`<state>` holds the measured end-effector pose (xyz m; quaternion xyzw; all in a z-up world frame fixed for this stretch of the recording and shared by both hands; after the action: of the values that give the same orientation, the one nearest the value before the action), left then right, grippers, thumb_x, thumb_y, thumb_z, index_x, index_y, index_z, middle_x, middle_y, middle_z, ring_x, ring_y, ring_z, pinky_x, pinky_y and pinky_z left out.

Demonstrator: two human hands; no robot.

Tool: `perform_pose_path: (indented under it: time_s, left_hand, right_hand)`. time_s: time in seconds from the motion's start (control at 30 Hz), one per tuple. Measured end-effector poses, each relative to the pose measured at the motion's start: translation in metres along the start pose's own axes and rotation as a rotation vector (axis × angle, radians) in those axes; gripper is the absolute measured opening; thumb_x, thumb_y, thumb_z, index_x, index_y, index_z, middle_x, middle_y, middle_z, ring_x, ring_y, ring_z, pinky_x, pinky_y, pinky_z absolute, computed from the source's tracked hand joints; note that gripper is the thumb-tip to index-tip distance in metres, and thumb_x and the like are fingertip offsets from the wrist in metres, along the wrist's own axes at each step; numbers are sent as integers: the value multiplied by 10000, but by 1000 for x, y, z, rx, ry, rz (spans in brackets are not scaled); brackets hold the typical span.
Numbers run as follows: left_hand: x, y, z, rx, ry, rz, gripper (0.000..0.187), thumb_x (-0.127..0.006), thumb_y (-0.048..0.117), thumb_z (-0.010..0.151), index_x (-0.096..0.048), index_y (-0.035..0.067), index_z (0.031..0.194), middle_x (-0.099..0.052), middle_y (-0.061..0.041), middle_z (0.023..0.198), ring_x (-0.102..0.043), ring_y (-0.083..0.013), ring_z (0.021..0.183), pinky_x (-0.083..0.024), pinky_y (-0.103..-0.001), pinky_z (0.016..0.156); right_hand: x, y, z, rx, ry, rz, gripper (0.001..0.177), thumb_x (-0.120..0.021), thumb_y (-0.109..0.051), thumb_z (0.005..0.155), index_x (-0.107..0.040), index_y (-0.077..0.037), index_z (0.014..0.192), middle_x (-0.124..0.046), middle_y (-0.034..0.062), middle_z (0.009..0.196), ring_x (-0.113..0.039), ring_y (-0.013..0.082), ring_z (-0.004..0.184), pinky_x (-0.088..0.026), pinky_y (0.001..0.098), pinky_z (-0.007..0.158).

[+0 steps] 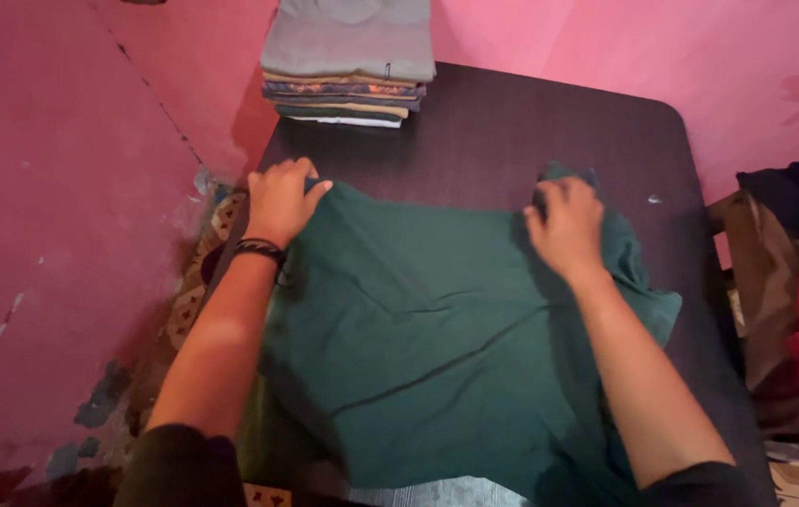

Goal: The person folds a green t-shirt on a dark table. They smooth the fabric, fold the sleeves inward, fold the bottom up, and then fold the shirt in half to create a compact rectangle.

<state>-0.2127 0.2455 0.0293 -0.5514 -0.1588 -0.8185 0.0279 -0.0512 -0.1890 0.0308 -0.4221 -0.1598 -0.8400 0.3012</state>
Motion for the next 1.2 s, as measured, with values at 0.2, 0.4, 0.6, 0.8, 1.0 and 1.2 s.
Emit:
perform_pose_path:
  time_s: [0.2, 0.4, 0.6, 0.8, 1.0, 1.2]
  left_hand:
    - [11, 28, 17, -72, 339, 160, 291, -771, 398, 909, -599, 174, 982, -474, -56, 1032, -503, -317, 1037, -407, -488, 844]
    - [43, 106, -37, -57, 355, 45, 413, -748, 317, 901, -617, 155, 1257, -560, -200, 1263, -527, -411, 1261, -444, -573, 959]
    - [24, 103, -125, -167, 67, -35, 576, -566, 576, 983, -597, 157, 1376, -550, -217, 1401, -456, -406, 1422, -356, -638, 1096]
    - [45, 91, -162, -150, -247, 79, 733, -461, 680, 971, -458, 216, 1538, -388, -216, 1611, -300, -414, 1522, -197, -740, 1144]
    - [57, 87, -171, -7, -426, 179, 819, -374, 808, 926, -369, 304, 1572, -315, -204, 1640, -258, -486, 1519, -172, -792, 1128]
    - [17, 114, -107, -192, -154, 38, 663, -426, 662, 1012, -472, 246, 1526, -445, -211, 1554, -377, -448, 1478, -301, -734, 1098]
  right_hand:
    - [-48, -20, -19, -27, -157, 144, 307, -664, -315, 979, -699, -186, 1257, -595, 172, 1277, -587, 374, 1252, -457, 560, 1017]
    - [-41, 1, -17, -16, 92, 40, 338, -782, -238, 907, -703, -110, 1209, -563, 190, 1308, -540, 396, 1321, -431, 542, 1032]
    - [-6, 15, -73, -126, -160, 16, 464, -635, -502, 1005, -658, -187, 1346, -562, 152, 1369, -504, 335, 1402, -410, 573, 1092]
    - [66, -5, -103, -291, -657, 91, 642, -399, -603, 1056, -398, -245, 1589, -271, 197, 1663, -167, 383, 1588, -138, 693, 1214]
    - [59, 18, -112, -115, -389, 280, 582, -581, -496, 1014, -562, -152, 1484, -432, 239, 1560, -309, 426, 1532, -248, 670, 1187]
    - [26, 47, -106, -146, -121, 92, 408, -591, -412, 1073, -702, -103, 1313, -637, 158, 1284, -596, 356, 1299, -476, 502, 1054]
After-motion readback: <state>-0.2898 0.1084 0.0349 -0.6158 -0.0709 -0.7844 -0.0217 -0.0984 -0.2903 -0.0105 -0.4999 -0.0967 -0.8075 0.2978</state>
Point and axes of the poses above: each hand's wrist, its own z-axis towards the middle knuckle, its own x-axis out of the back of the hand, y = z × x, the point moved 1 cm from there along z, towards the middle knuckle
